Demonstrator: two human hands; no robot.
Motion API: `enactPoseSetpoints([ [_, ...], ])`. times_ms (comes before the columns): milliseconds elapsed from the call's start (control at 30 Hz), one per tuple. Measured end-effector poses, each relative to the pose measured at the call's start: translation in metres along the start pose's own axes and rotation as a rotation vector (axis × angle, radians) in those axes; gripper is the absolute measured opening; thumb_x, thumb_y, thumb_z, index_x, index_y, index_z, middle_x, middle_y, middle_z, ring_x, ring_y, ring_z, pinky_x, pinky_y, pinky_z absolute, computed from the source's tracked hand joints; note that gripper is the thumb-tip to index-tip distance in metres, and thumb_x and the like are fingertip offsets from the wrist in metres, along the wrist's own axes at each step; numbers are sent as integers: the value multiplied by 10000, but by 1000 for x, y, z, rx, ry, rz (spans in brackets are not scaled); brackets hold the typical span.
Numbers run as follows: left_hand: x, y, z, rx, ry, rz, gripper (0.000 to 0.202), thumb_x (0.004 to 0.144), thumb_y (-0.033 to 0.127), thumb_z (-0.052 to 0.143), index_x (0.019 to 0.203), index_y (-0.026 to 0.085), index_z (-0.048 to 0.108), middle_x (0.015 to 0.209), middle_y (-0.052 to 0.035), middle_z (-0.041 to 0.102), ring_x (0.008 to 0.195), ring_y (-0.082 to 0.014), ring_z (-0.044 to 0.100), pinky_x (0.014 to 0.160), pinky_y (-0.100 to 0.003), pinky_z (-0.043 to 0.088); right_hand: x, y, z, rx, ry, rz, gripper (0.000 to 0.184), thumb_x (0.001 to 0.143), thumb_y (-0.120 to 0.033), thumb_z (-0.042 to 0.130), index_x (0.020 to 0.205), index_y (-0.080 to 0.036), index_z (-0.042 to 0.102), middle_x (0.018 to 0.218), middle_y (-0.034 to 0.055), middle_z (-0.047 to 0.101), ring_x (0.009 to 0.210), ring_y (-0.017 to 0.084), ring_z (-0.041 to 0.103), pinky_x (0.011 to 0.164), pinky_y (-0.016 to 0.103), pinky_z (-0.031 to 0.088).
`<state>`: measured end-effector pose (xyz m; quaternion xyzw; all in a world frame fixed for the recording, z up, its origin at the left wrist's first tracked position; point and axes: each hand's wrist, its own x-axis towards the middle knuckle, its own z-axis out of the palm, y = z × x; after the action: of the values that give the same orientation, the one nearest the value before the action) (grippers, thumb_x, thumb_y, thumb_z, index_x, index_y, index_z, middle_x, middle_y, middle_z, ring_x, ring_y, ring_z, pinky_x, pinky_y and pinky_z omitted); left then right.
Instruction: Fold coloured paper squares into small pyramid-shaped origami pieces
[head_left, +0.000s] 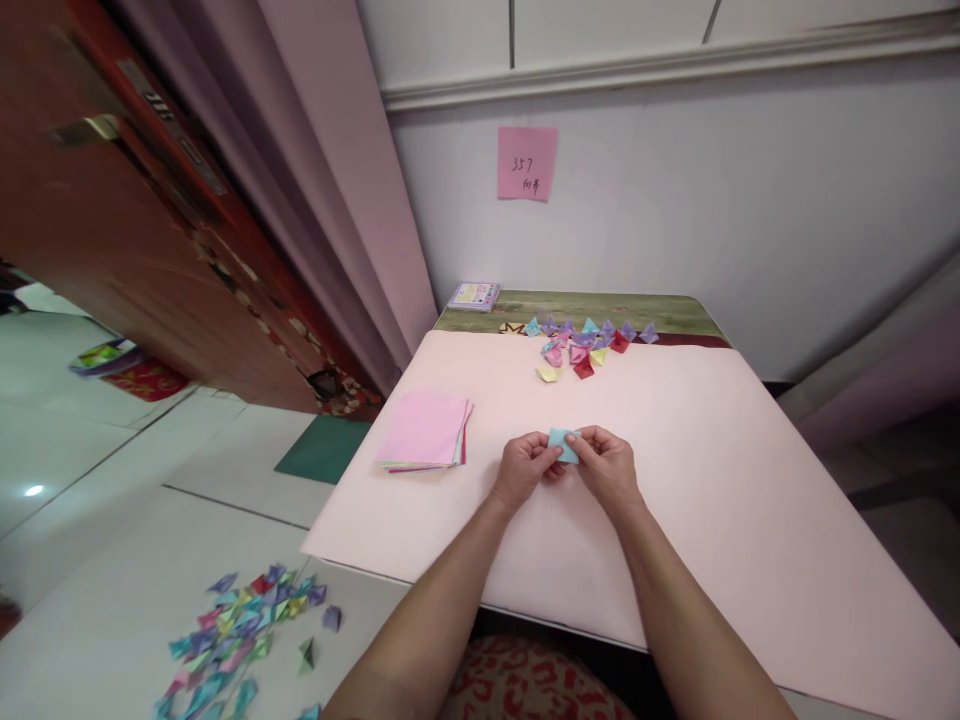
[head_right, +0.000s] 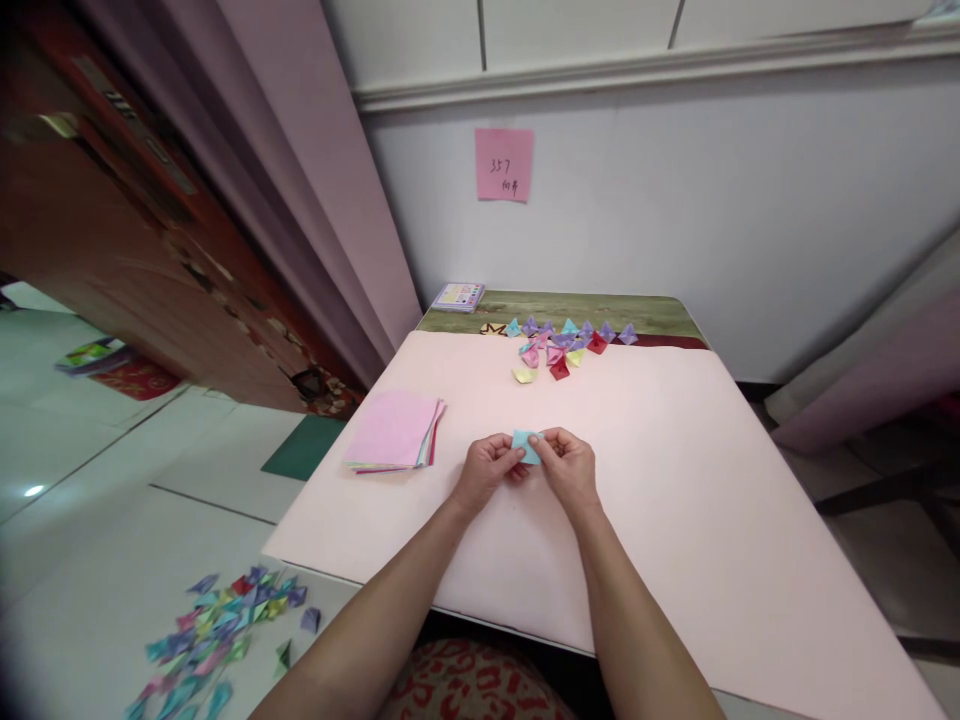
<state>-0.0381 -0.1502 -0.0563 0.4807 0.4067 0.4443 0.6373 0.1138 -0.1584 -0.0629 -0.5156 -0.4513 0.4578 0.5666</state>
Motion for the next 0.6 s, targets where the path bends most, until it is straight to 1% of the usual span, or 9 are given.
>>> enactPoseSetpoints([
  [67, 0, 0, 0, -9, 16, -6, 379, 724, 467, 766, 809, 121, 639, 631, -56, 704, 505, -136, 636, 507, -227, 511, 0, -1, 2, -15, 26, -39, 365, 754, -502, 740, 897, -169, 700, 718, 26, 685, 590, 153, 593, 561, 273, 482],
  [133, 0, 0, 1, -54, 58, 4, 390, 731, 476, 756, 845, 132, 613, 668, -58, 716, 526, -150, 654, 518, -245, 530, -1, -1, 4, 13, 35, -69, 447, 752, -488, 748, 1068, -180, 677, 796, 30, 698, 622, 152, 615, 586, 278, 502],
  [167, 0, 0, 1, -83, 79, 15, 398, 737, 480, 750, 874, 136, 603, 685, -57, 721, 535, -155, 661, 528, -256, 539, -1, 0, 6, 40, 26, -68, 486, 745, -478, 759, 1122, -188, 656, 819, 30, 702, 636, 151, 626, 597, 280, 510],
  [200, 1, 1, 1, -111, 95, 28, 407, 744, 484, 742, 903, 140, 595, 695, -55, 722, 540, -158, 664, 538, -266, 547, -2, 0, 7, 66, 8, -54, 499, 739, -471, 768, 1135, -192, 647, 828, 32, 706, 648, 155, 638, 608, 283, 516],
  [233, 1, 1, 0, -133, 102, 41, 416, 750, 490, 734, 925, 142, 590, 697, -52, 721, 543, -160, 665, 547, -275, 553, -2, 0, 8, 83, -16, -33, 478, 737, -472, 770, 1107, -192, 654, 819, 35, 712, 654, 161, 647, 613, 288, 521],
  [300, 1, 2, 0, -150, 96, 58, 422, 757, 501, 723, 933, 142, 591, 687, -46, 713, 550, -162, 664, 560, -287, 556, -3, 0, 9, 79, -61, 3, 390, 748, -489, 754, 980, -184, 681, 768, 42, 717, 644, 175, 650, 602, 293, 517],
  [400, 1, 1, -1, -122, 86, 84, 378, 745, 468, 742, 881, 138, 616, 683, -31, 692, 580, -151, 652, 588, -281, 545, -4, -2, 9, 23, -65, -20, 332, 768, -505, 724, 827, -182, 675, 681, 22, 686, 578, 159, 602, 550, 273, 481],
  [533, 1, -1, -1, -28, 82, 133, 288, 733, 392, 760, 756, 136, 631, 661, 2, 639, 607, -114, 602, 596, -232, 494, -3, -3, 7, 3, -49, -76, 296, 791, -481, 702, 816, -193, 634, 652, -9, 631, 557, 132, 556, 526, 243, 450],
  [600, 1, -3, -1, -25, 88, 129, 286, 719, 376, 769, 813, 142, 633, 640, 21, 618, 570, -103, 577, 566, -225, 475, -2, -2, 7, 12, -58, -83, 282, 793, -462, 703, 840, -195, 623, 664, -8, 626, 564, 128, 556, 526, 237, 450],
])
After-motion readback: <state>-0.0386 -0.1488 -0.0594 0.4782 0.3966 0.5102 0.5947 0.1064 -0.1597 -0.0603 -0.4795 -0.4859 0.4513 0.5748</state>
